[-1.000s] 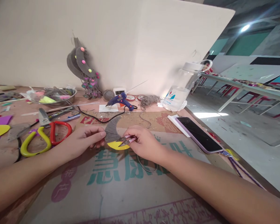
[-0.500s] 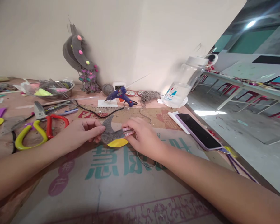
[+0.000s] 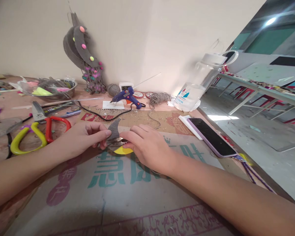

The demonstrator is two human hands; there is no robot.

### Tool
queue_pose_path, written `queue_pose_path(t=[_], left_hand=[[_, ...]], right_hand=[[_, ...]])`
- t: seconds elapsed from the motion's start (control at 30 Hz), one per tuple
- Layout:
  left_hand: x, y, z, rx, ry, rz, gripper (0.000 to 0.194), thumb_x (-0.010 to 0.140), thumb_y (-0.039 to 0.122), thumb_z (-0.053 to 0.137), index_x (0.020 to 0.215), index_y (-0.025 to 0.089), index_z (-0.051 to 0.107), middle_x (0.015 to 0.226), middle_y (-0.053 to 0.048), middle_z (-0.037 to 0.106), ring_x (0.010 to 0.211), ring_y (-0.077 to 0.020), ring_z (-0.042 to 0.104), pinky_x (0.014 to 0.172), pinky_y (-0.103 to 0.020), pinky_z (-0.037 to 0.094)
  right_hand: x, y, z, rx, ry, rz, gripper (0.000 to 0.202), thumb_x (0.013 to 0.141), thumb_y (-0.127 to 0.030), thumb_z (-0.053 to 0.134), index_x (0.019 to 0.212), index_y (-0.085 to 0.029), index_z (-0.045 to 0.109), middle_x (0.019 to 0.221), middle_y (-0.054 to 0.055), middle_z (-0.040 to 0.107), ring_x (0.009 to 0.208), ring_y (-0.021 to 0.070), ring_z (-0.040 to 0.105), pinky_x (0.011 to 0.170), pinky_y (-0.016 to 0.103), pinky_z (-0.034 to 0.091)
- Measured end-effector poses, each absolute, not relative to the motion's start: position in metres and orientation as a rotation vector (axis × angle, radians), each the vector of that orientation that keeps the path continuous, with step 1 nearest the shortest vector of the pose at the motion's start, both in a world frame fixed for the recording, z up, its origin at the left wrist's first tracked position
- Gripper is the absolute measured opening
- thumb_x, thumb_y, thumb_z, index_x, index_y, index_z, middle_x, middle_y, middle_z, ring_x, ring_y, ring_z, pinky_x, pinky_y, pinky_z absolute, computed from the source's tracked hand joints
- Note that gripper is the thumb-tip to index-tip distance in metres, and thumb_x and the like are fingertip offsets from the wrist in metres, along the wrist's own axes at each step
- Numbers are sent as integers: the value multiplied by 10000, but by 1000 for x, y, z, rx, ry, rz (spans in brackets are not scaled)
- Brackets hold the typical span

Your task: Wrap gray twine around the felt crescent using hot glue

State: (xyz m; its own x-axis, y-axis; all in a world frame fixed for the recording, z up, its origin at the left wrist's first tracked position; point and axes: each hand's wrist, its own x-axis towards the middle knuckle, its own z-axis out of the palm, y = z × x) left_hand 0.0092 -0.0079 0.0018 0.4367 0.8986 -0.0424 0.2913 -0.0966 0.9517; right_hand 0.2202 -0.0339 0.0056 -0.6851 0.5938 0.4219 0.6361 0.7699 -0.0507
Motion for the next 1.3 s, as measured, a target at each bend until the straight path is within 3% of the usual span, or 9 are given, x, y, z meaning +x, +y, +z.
queue_pose_path(t=[1.3], left_hand=[[8,-9,3,1745,1060,702,282,794,355,512,589,170,571,549,26,602,526,-92,531,532,-199,394]], right_hand=[[223,-35,6,-951,-2532,-140,215,894,-235,405,1059,-163,522,826,58,559,751,162,487,658,271,374]])
